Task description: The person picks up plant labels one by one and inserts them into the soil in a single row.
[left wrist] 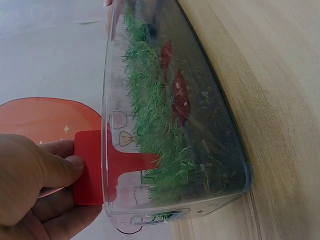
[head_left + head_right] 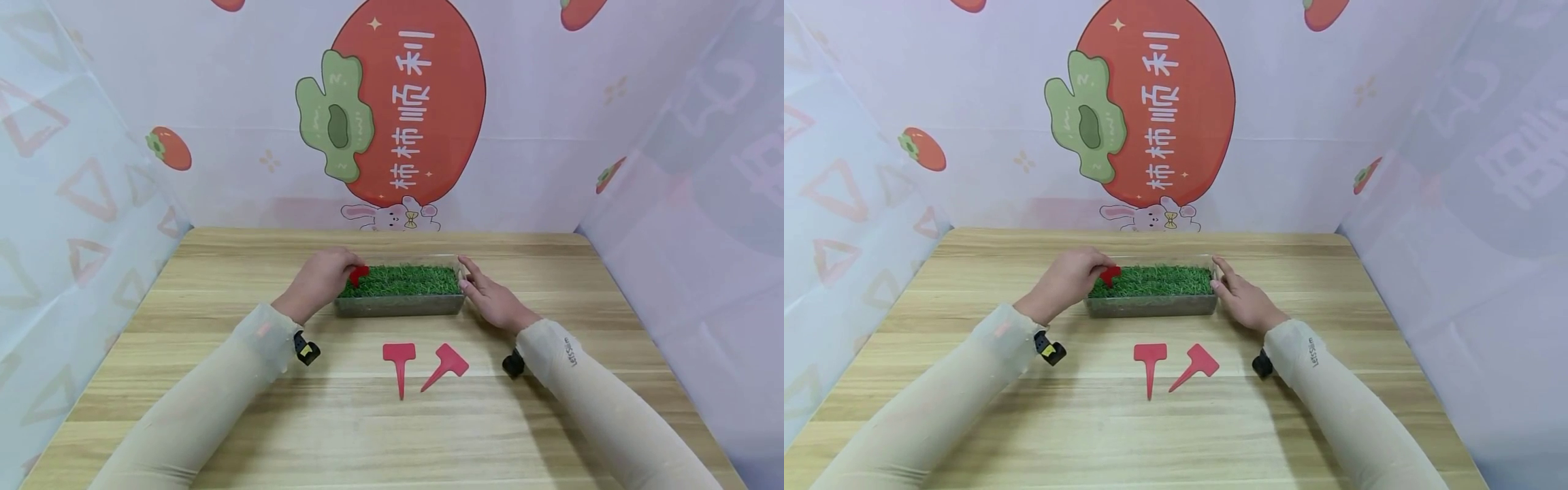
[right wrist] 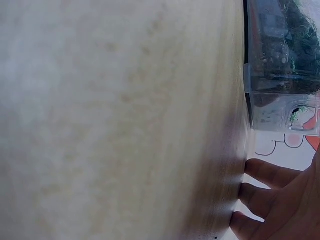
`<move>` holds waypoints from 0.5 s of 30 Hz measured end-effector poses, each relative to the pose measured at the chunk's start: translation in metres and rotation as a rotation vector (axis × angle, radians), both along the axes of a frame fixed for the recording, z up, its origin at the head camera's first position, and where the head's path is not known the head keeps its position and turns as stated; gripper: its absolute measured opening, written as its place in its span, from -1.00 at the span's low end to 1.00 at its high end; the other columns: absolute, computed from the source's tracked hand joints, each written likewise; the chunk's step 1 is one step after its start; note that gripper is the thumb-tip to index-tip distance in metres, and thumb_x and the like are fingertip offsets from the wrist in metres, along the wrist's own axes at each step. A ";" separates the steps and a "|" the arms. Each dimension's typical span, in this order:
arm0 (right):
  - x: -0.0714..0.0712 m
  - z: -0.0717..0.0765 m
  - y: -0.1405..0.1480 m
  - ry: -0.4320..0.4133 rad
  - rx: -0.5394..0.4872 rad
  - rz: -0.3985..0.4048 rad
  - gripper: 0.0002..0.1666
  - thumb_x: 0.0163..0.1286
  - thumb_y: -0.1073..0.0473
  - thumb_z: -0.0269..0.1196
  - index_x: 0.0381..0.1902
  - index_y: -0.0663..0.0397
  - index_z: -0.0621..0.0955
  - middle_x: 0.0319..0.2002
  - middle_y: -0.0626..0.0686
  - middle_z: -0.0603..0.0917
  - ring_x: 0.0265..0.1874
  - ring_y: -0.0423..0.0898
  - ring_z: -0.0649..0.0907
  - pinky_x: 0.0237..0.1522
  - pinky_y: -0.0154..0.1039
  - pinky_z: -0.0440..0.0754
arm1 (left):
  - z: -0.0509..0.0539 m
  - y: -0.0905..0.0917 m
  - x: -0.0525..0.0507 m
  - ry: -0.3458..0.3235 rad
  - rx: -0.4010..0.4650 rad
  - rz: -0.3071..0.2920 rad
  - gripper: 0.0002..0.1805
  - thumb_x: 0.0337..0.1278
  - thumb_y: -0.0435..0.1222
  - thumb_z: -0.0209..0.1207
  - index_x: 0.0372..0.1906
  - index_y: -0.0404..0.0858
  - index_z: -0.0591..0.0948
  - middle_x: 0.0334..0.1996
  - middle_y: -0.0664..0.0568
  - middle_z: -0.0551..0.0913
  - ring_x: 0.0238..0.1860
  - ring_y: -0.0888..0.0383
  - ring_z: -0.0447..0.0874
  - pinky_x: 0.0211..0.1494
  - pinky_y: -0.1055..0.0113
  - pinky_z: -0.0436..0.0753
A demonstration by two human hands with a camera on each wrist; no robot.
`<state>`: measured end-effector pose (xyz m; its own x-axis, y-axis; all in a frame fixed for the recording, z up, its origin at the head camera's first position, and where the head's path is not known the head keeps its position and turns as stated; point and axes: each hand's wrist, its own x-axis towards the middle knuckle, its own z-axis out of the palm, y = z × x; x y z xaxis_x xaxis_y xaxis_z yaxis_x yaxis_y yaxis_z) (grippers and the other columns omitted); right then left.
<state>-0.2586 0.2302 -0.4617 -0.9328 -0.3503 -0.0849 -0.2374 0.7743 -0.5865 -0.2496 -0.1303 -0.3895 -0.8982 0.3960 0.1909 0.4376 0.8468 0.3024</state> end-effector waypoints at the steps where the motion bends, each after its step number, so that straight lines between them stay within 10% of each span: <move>1: 0.001 0.000 0.000 -0.003 0.001 -0.003 -0.31 0.62 -0.32 -0.28 0.57 -0.67 -0.23 0.49 0.23 0.30 0.40 0.36 0.36 0.39 0.39 0.20 | 0.000 0.000 0.000 -0.003 -0.002 0.002 -0.77 0.31 -0.40 0.23 -0.01 -0.20 0.77 -0.13 -0.04 0.76 -0.12 0.05 0.73 -0.02 0.14 0.73; 15: 0.000 0.000 0.000 -0.002 0.011 0.011 -0.28 0.60 -0.36 -0.32 0.59 -0.61 -0.25 0.49 0.24 0.29 0.39 0.35 0.38 0.37 0.40 0.22 | 0.002 0.001 0.004 0.014 -0.006 -0.005 -0.73 0.34 -0.36 0.22 0.07 -0.19 0.73 -0.05 -0.04 0.76 -0.05 0.02 0.75 0.05 0.10 0.71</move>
